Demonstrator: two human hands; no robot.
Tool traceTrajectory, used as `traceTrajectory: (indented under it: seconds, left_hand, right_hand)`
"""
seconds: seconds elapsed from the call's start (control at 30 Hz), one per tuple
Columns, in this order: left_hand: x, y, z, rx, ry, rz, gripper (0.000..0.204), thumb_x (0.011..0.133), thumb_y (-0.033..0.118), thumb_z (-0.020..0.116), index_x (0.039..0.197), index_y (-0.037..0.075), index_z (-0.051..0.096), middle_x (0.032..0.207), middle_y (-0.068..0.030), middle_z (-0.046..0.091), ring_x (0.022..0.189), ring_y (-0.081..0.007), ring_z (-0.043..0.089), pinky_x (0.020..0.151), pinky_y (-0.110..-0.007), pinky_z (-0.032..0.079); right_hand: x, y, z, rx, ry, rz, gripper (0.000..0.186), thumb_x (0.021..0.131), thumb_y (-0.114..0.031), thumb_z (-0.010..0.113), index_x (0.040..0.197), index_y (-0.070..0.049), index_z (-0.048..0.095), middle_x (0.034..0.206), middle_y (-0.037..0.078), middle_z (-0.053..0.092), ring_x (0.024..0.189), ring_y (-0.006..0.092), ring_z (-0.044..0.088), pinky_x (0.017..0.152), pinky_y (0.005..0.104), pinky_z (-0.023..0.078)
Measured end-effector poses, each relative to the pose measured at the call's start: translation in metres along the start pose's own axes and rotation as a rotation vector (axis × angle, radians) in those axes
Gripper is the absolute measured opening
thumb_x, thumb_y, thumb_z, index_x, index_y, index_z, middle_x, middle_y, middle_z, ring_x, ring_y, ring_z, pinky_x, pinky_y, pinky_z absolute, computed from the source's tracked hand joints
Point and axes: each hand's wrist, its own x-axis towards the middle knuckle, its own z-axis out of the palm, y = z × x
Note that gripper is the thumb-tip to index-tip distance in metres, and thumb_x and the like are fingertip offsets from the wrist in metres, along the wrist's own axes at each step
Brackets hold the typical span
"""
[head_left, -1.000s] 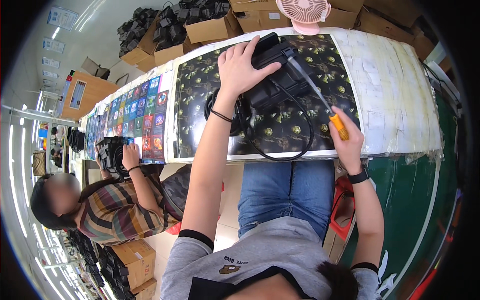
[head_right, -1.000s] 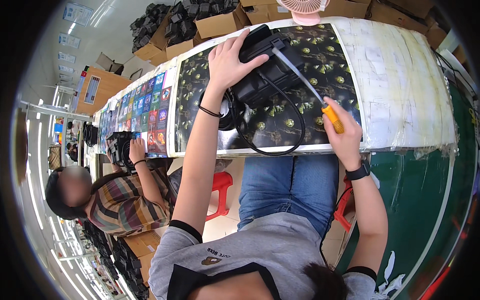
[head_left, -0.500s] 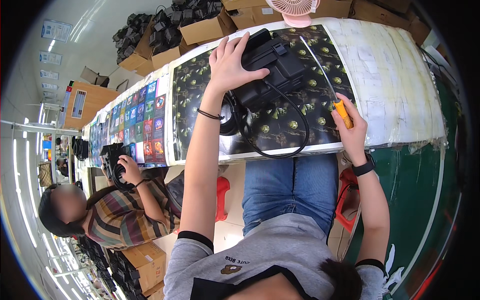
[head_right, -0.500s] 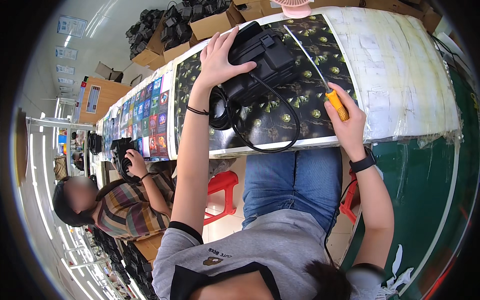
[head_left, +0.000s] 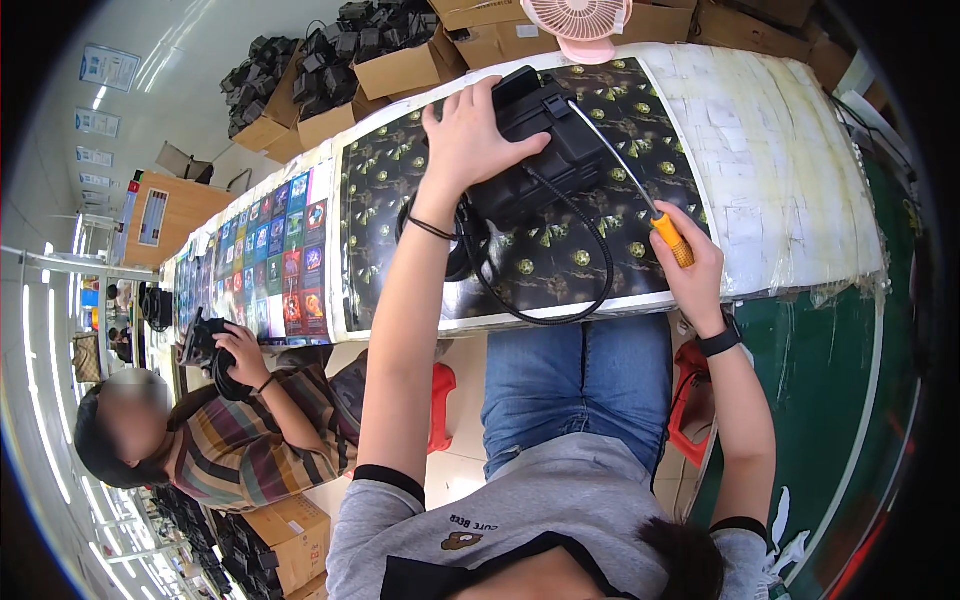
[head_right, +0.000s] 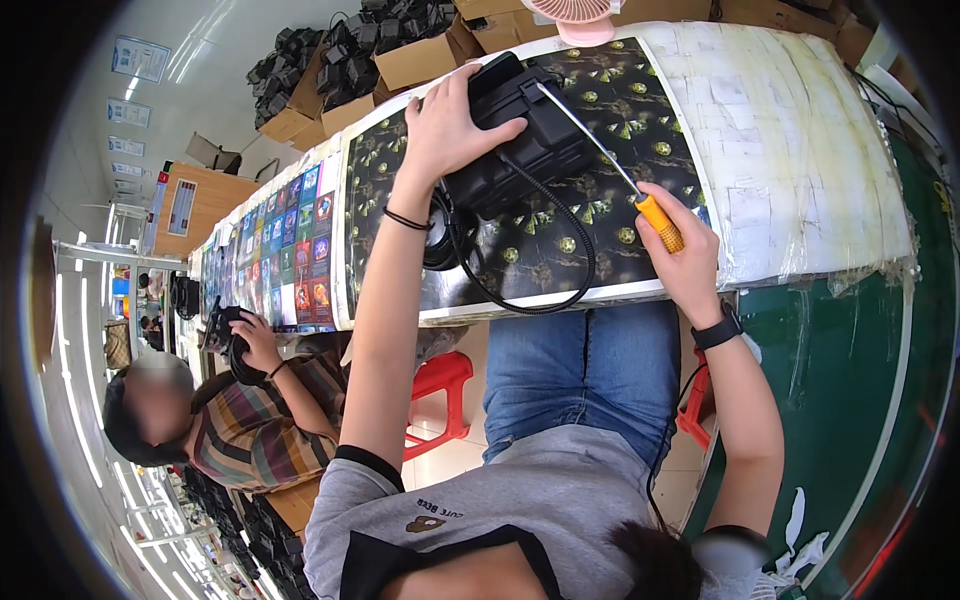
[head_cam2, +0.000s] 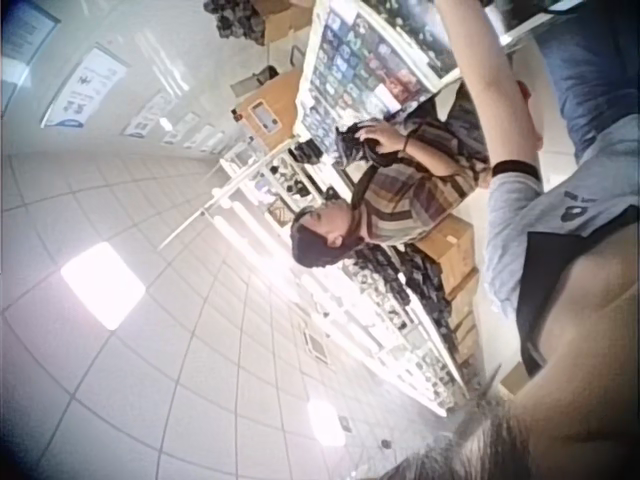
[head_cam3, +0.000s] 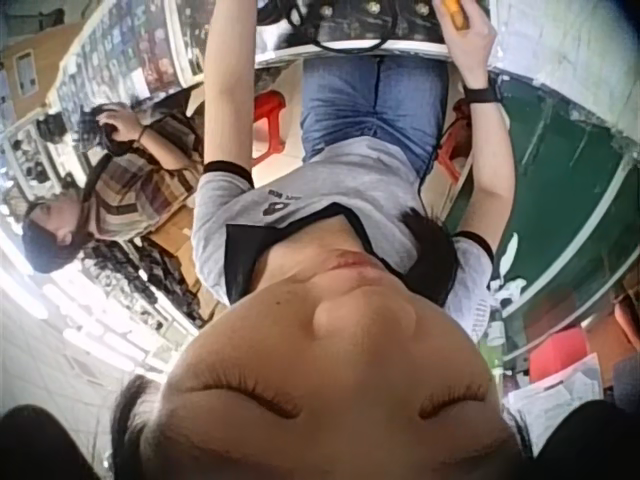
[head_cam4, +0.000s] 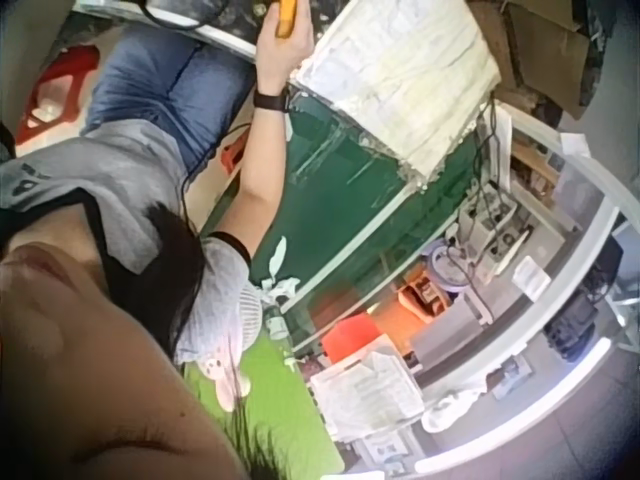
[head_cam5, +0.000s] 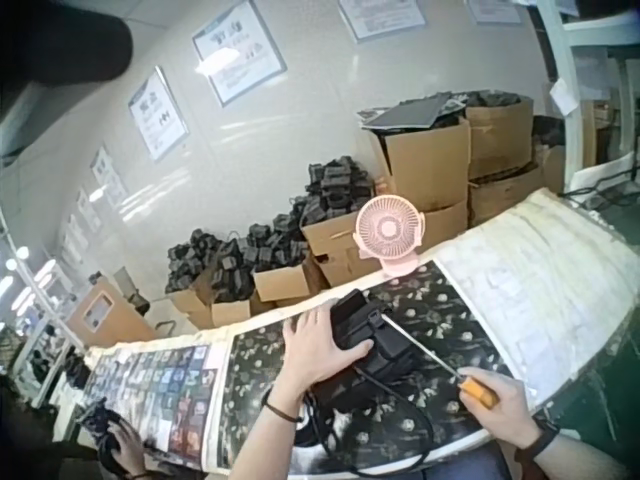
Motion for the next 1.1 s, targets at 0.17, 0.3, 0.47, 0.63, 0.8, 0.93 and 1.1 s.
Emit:
traceTrajectory:
  seconds: [0.17,0.3,0.47,0.63,0.8,0.93,1.1]
  left_hand:
    - [0.002,0.005,0.01,0.016,0.141,0.026,0.09,0.069,0.062,0.072,0.131,0.0,0.052,0.118,-0.0158,0.064,0.108,-0.0335,0.061,0.094,-0.046,0.044]
    - [0.0,0.002,0.015,0.015,0.237,0.079,0.081,0.078,0.062,0.065,0.131,0.001,0.054,0.12,-0.0141,0.065,0.111,-0.0319,0.06,0.098,-0.046,0.041]
    - [-0.001,0.005,0.016,-0.192,0.305,-0.086,0.047,0.101,0.043,0.04,0.123,0.01,0.065,0.122,-0.0105,0.066,0.114,-0.0286,0.059,0.108,-0.046,0.031]
    - [-0.002,0.004,0.016,-0.185,0.324,-0.113,0.043,0.103,0.039,0.038,0.12,0.011,0.067,0.117,-0.0088,0.068,0.112,-0.0274,0.06,0.106,-0.046,0.032]
    - [-0.001,0.007,0.016,-0.182,0.324,-0.122,0.043,0.103,0.039,0.038,0.119,0.011,0.067,0.115,-0.0083,0.068,0.11,-0.0268,0.061,0.103,-0.044,0.035]
    - [-0.002,0.007,0.014,-0.181,0.334,-0.123,0.043,0.103,0.039,0.038,0.118,0.012,0.067,0.115,-0.0084,0.069,0.109,-0.0266,0.061,0.102,-0.044,0.036]
    - [-0.003,0.009,0.013,-0.165,0.338,-0.127,0.042,0.103,0.038,0.038,0.118,0.012,0.067,0.114,-0.0075,0.069,0.107,-0.027,0.061,0.1,-0.044,0.037]
  right_hand:
    - [-0.002,-0.005,0.003,-0.032,0.005,-0.027,0.038,0.087,-0.006,0.07,0.124,-0.009,0.064,0.112,0.013,0.07,0.093,0.0226,0.07,0.081,0.03,0.054]
    - [-0.005,0.003,0.006,-0.026,0.062,-0.071,0.041,0.082,-0.003,0.073,0.121,-0.006,0.061,0.119,0.013,0.065,0.091,0.0234,0.069,0.079,0.0304,0.055]
    - [-0.004,-0.002,0.001,-0.071,0.045,-0.153,0.043,0.076,0.0,0.077,0.116,-0.004,0.06,0.122,0.013,0.061,0.089,0.0221,0.068,0.077,0.0283,0.056]
    - [-0.006,0.006,0.007,-0.038,0.23,-0.27,0.043,0.074,0.003,0.078,0.112,-0.003,0.06,0.119,0.013,0.061,0.091,0.0213,0.068,0.081,0.0283,0.057]
    - [-0.015,0.014,0.004,0.023,0.147,-0.176,0.041,0.076,0.004,0.078,0.112,-0.002,0.06,0.114,0.014,0.065,0.098,0.0235,0.068,0.085,0.0321,0.057]
    - [-0.003,-0.008,0.01,0.165,0.154,-0.202,0.041,0.077,0.003,0.076,0.114,-0.002,0.06,0.112,0.014,0.068,0.099,0.0247,0.069,0.085,0.0322,0.057]
    - [0.003,-0.022,-0.004,-0.205,-0.05,-0.386,0.034,0.08,0.001,0.072,0.112,-0.005,0.065,0.113,0.013,0.067,0.093,0.0288,0.07,0.079,0.0332,0.058]
